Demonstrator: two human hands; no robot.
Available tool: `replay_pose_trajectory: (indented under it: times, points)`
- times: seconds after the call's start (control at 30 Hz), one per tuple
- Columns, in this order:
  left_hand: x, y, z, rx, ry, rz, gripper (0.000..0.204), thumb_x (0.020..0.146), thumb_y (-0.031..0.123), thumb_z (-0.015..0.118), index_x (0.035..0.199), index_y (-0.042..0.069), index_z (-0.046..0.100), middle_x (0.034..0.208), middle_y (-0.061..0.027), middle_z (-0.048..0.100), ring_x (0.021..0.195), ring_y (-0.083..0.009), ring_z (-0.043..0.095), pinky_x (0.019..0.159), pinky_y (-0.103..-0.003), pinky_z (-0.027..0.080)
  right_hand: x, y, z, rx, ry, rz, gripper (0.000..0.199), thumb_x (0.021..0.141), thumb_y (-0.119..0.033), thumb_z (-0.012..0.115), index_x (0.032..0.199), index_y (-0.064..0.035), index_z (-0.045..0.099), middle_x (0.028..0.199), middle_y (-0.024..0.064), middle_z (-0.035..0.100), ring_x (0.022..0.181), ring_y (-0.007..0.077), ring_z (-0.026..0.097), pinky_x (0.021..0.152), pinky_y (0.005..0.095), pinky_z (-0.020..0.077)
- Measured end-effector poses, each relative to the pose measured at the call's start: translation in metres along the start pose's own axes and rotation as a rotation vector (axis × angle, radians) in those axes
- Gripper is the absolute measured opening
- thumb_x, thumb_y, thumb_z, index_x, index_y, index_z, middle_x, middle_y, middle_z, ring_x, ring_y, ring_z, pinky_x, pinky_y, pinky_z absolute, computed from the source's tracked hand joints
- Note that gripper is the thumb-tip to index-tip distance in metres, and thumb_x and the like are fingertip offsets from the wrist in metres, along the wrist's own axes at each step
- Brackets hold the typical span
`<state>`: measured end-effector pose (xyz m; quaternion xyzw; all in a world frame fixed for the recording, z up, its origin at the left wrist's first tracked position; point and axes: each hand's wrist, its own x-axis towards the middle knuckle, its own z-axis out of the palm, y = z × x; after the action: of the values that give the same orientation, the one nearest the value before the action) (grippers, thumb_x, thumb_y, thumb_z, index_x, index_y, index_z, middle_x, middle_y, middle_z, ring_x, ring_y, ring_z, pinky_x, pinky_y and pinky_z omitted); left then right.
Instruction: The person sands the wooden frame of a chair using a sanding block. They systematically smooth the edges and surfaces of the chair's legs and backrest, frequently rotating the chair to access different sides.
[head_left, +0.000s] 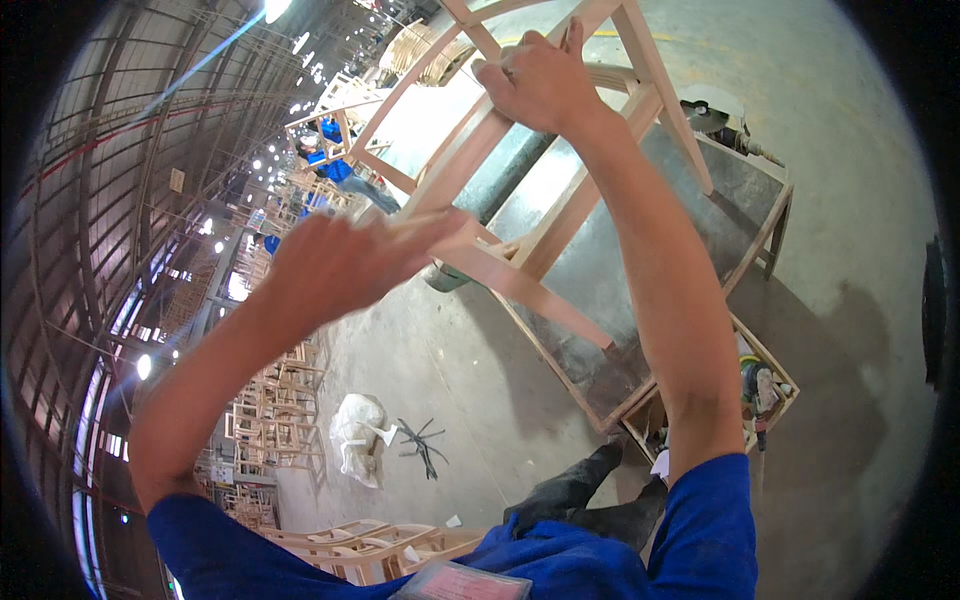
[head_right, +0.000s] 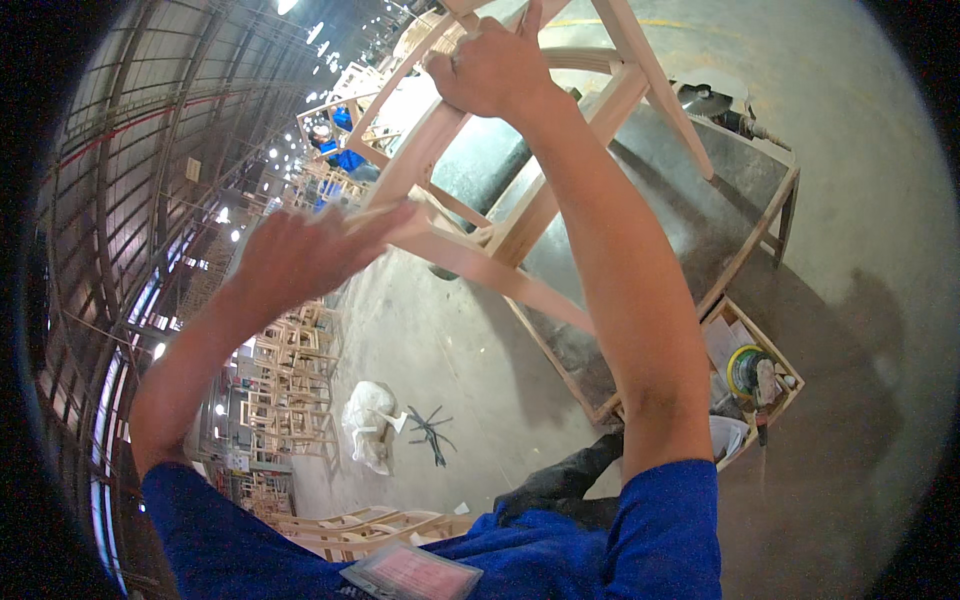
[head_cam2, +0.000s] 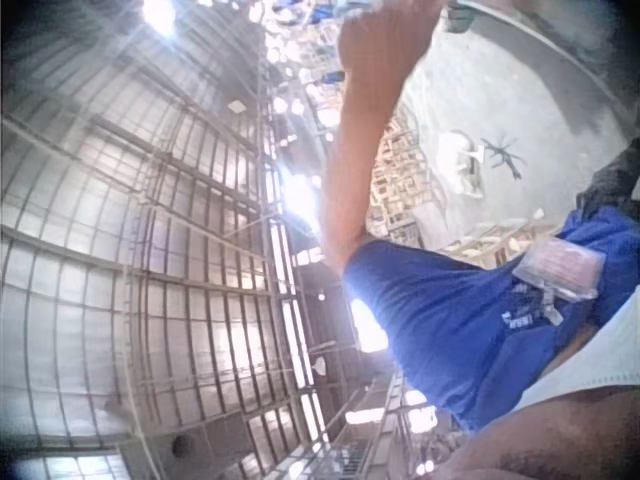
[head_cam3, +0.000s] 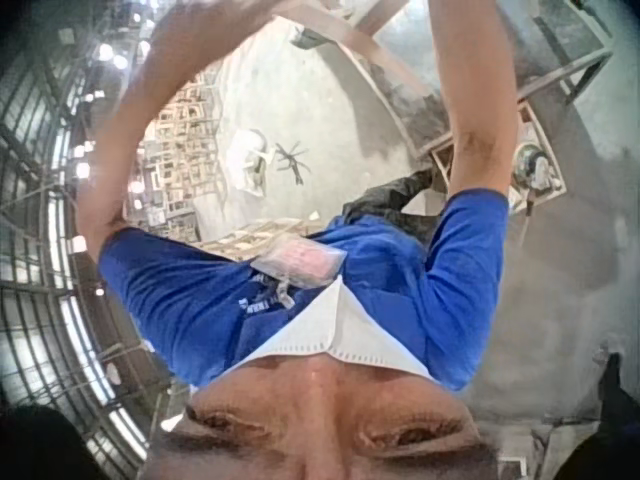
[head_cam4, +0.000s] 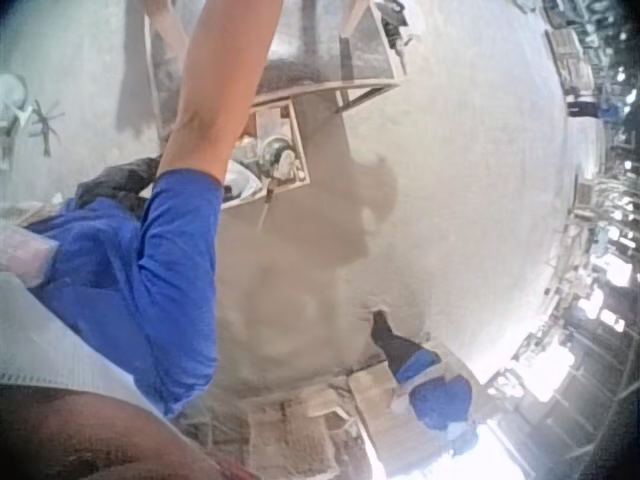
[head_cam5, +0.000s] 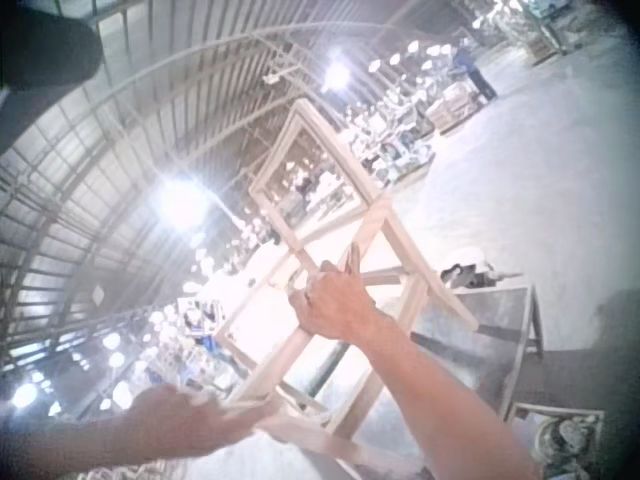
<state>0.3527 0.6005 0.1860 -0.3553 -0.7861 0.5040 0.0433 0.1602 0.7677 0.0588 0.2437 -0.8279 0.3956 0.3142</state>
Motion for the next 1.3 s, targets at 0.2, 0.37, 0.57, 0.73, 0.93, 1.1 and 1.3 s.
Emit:
replay_pose_trajectory:
  times: [0.2,0.37,0.57,0.73,0.93,1.1,1.3]
  points:
    - [0.027,-0.003,-0.008,0.201,-0.08,0.036,0.059,0.099,0.042,0.054,0.154,0.035,0.033,0.06,-0.0017,0.059,0.041,-0.0111,0.056,0.037,-0.032,0.05,0.007,0.003,-0.013,0.15,-0.049,0.009,0.084,0.1,-0.066,0.021,0.085,-0.0051,0.077,0.089,0.0151,0.071,0.123,0.0314,0.054,0.12,0.061,0.0014]
    - [0.019,-0.007,-0.007,0.071,-0.096,0.067,0.062,0.098,0.048,0.055,0.154,0.035,0.033,0.059,-0.0045,0.061,0.04,-0.0137,0.058,0.037,-0.032,0.05,0.0,-0.003,-0.018,0.315,-0.192,0.017,0.096,0.093,-0.076,0.003,0.118,-0.0116,0.07,0.127,0.0163,0.061,0.144,0.0302,0.03,0.122,0.0549,-0.0029]
    - [0.047,-0.004,-0.014,0.077,-0.079,0.005,0.063,0.099,0.042,0.054,0.155,0.031,0.03,0.057,-0.0029,0.06,0.042,-0.0157,0.06,0.037,-0.033,0.049,0.013,0.02,-0.026,0.381,-0.238,0.026,0.101,0.091,-0.079,0.0,0.129,-0.0139,0.067,0.127,0.0191,0.063,0.143,0.0303,0.034,0.123,0.05,0.0033]
    - [0.038,-0.001,-0.014,0.089,-0.079,0.039,0.059,0.098,0.045,0.054,0.153,0.034,0.034,0.053,-0.0013,0.058,0.044,-0.0175,0.061,0.039,-0.033,0.048,0.006,0.009,-0.021,0.362,-0.191,0.047,0.101,0.094,-0.076,0.001,0.128,-0.0049,0.064,0.112,0.0192,0.068,0.129,0.027,0.051,0.123,0.0503,0.0076]
    - [0.074,-0.008,-0.009,0.073,-0.046,-0.04,0.047,0.099,0.045,0.052,0.145,0.035,0.047,0.053,-0.0039,0.057,0.043,-0.0194,0.06,0.038,-0.034,0.046,0.007,0.017,-0.028,0.433,-0.287,-0.024,0.099,0.089,-0.081,-0.002,0.149,-0.0191,0.046,0.13,0.0195,0.063,0.144,0.0313,0.036,0.124,0.0499,0.0014]
    - [0.009,0.003,-0.006,0.091,-0.052,0.006,0.055,0.099,0.042,0.054,0.152,0.036,0.039,0.053,0.0002,0.05,0.037,-0.0113,0.051,0.038,-0.033,0.049,0.004,0.016,-0.022,0.432,-0.072,0.002,0.104,0.093,-0.077,0.0,0.122,-0.0001,0.064,0.106,0.0175,0.069,0.123,0.0259,0.054,0.123,0.0486,0.0092]
    - [0.051,0.003,-0.005,0.039,0.064,-0.124,0.058,0.097,0.045,0.055,0.152,0.031,0.038,0.058,-0.0032,0.055,0.044,-0.0154,0.059,0.035,-0.034,0.043,-0.006,0.003,-0.009,0.537,-0.022,-0.025,0.103,0.093,-0.079,0.006,0.113,0.002,0.066,0.107,0.0174,0.069,0.122,0.0265,0.053,0.123,0.0471,0.0102]
